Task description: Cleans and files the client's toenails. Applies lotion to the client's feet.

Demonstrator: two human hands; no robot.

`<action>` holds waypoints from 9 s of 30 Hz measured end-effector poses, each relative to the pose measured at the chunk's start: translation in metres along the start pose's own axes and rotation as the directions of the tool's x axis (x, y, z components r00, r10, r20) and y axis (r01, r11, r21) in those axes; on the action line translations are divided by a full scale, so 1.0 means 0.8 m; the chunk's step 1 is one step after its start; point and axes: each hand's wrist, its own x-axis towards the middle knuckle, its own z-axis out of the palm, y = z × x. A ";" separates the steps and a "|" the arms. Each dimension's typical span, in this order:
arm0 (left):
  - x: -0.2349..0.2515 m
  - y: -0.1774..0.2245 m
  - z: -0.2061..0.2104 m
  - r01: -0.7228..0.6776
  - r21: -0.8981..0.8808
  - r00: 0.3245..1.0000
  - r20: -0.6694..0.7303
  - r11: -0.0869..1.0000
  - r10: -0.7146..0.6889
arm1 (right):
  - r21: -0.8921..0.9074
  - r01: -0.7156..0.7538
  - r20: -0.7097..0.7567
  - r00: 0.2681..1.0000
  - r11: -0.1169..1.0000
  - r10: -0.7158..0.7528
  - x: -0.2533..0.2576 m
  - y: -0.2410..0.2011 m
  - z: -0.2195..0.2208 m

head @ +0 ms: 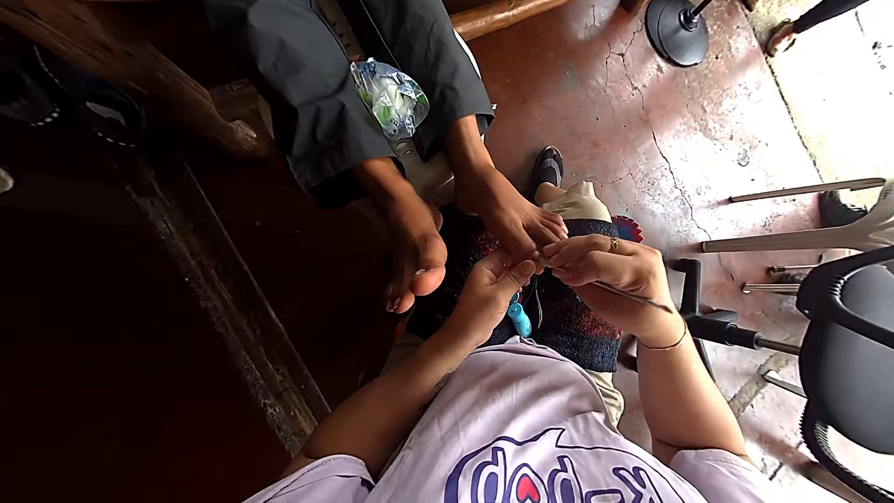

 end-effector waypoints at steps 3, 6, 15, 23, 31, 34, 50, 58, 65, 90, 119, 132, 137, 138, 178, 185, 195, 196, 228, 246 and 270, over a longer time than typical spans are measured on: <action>0.000 0.000 0.000 0.005 0.004 1.000 -0.002 1.000 -0.005 | -0.053 0.034 0.006 0.999 0.998 -0.034 0.000 0.001 0.006; -0.001 0.000 0.000 0.006 0.001 1.000 0.000 1.000 -0.006 | 0.076 -0.030 -0.001 1.000 0.997 0.031 0.000 0.002 -0.003; 0.000 0.001 0.000 0.005 -0.006 1.000 0.000 1.000 -0.005 | 0.001 -0.002 -0.014 1.000 1.000 0.002 0.000 0.000 0.002; 0.001 0.001 -0.001 0.009 0.007 1.000 0.003 1.000 -0.009 | -0.080 0.000 -0.032 0.999 0.997 -0.002 0.000 -0.006 0.006; 0.001 0.000 -0.001 0.003 0.009 1.000 0.005 1.000 -0.003 | -0.143 0.004 -0.021 1.000 0.990 -0.008 0.001 -0.011 0.008; 0.000 0.000 0.000 0.016 0.013 1.000 -0.002 1.000 -0.016 | -0.156 0.026 -0.020 0.999 0.987 -0.030 -0.002 -0.009 0.012; -0.001 0.000 0.000 0.000 0.009 1.000 -0.005 1.000 0.000 | -0.157 -0.002 -0.042 0.999 0.988 -0.005 -0.004 -0.014 0.016; -0.002 0.000 0.000 0.001 0.004 1.000 -0.010 1.000 -0.001 | -0.140 -0.048 -0.074 0.997 0.989 0.038 -0.004 -0.017 0.019; -0.002 0.000 0.000 0.011 0.012 1.000 -0.018 1.000 -0.011 | -0.161 -0.067 -0.100 0.994 0.985 0.052 -0.004 -0.020 0.024; -0.001 0.003 -0.001 0.008 -0.007 1.000 0.018 1.000 -0.008 | -0.051 -0.211 -0.098 0.974 0.976 0.205 0.009 -0.026 0.010; -0.001 -0.004 -0.003 0.190 -0.368 0.982 0.067 0.910 -0.178 | -0.084 -0.246 -0.122 0.964 0.966 0.236 0.011 -0.034 0.017; 0.001 -0.016 -0.003 0.029 -0.214 1.000 -0.005 0.976 -0.031 | -0.110 -0.241 -0.150 0.963 0.964 0.223 0.008 -0.037 0.028; 0.001 -0.016 -0.003 0.004 -0.190 1.000 -0.016 0.982 -0.008 | -0.094 -0.256 -0.138 0.961 0.962 0.242 0.009 -0.040 0.025; 0.001 -0.016 -0.003 0.006 -0.187 1.000 -0.015 0.982 -0.009 | -0.114 -0.242 -0.140 0.964 0.964 0.226 0.009 -0.038 0.028; 0.001 -0.019 -0.006 -0.011 -0.141 1.000 0.011 0.990 0.013 | -0.111 -0.304 -0.123 0.949 0.946 0.291 0.014 -0.039 0.023; 0.001 -0.019 -0.006 -0.007 -0.136 1.000 0.008 0.991 0.009 | -0.217 -0.262 -0.043 0.965 0.940 0.259 0.024 -0.043 0.020; -0.019 -0.002 0.003 0.010 -0.246 0.996 -0.087 0.969 -0.032 | 0.122 -0.117 0.025 0.993 0.986 0.115 0.073 -0.038 0.064; -0.014 -0.003 0.000 0.035 -0.286 0.998 -0.048 0.958 -0.051 | 0.004 -0.095 -0.053 0.994 0.995 0.095 0.079 -0.032 0.061; -0.004 -0.012 -0.012 0.058 -0.347 0.997 0.065 0.936 -0.037 | 0.335 -0.252 -0.226 0.914 0.908 0.337 -0.003 -0.023 0.031; -0.003 -0.012 -0.012 0.031 -0.299 0.998 0.060 0.954 -0.014 | 0.160 -0.135 -0.338 0.923 0.978 0.182 -0.012 -0.015 0.052; -0.003 -0.013 -0.013 0.022 -0.261 0.998 0.057 0.965 -0.007 | 0.236 -0.035 -0.401 0.907 0.971 0.130 -0.027 0.003 0.064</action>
